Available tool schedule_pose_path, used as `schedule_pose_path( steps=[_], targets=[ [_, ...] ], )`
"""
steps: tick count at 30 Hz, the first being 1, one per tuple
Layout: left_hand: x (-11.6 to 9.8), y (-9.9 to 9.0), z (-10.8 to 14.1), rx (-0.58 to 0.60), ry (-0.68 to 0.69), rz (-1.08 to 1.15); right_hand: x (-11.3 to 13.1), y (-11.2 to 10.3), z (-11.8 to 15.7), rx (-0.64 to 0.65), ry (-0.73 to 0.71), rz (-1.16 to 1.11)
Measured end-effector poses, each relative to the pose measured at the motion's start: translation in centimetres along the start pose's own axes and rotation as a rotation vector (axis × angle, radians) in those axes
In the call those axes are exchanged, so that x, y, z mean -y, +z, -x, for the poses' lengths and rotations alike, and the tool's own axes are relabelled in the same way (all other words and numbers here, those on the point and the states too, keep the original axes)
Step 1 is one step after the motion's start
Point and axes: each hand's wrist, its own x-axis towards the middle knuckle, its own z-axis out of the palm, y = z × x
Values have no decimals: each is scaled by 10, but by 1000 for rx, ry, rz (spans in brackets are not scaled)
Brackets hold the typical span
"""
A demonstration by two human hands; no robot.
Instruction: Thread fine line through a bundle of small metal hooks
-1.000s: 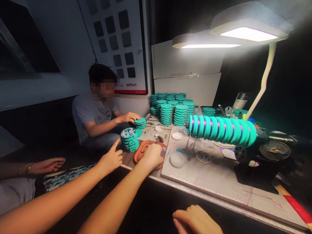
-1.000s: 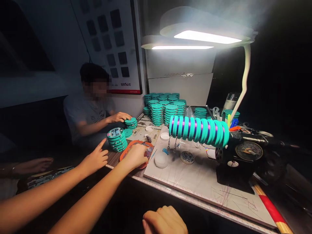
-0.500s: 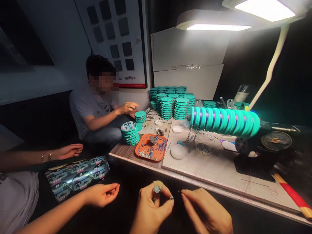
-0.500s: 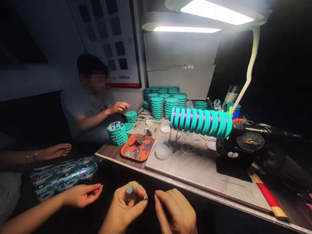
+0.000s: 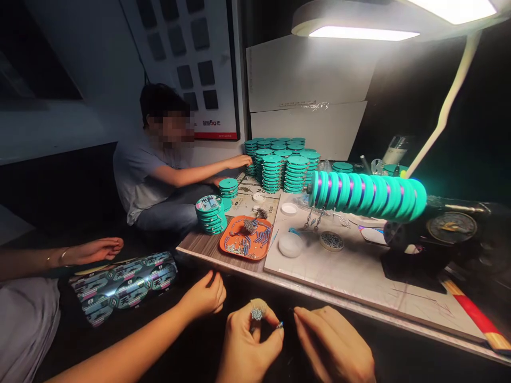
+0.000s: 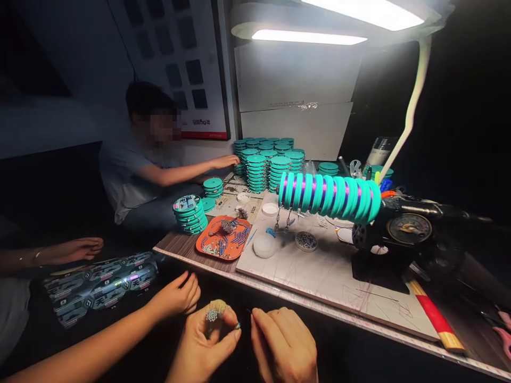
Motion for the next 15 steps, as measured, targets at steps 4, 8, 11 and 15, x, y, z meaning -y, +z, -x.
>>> schedule_pose_path(
  steps=[4,8,11,15],
  targets=[
    [9,8,6,-61,118,-40,0,1,1,-2,-38,13],
    [1,8,7,-42,152,-95,1,0,0,-6,-38,17],
    [-11,-3,7,16,138,-169,2,0,-2,-29,-29,5],
    [-22,-37,28,75,156,-344,1,1,-1,-32,-35,6]
  ],
)
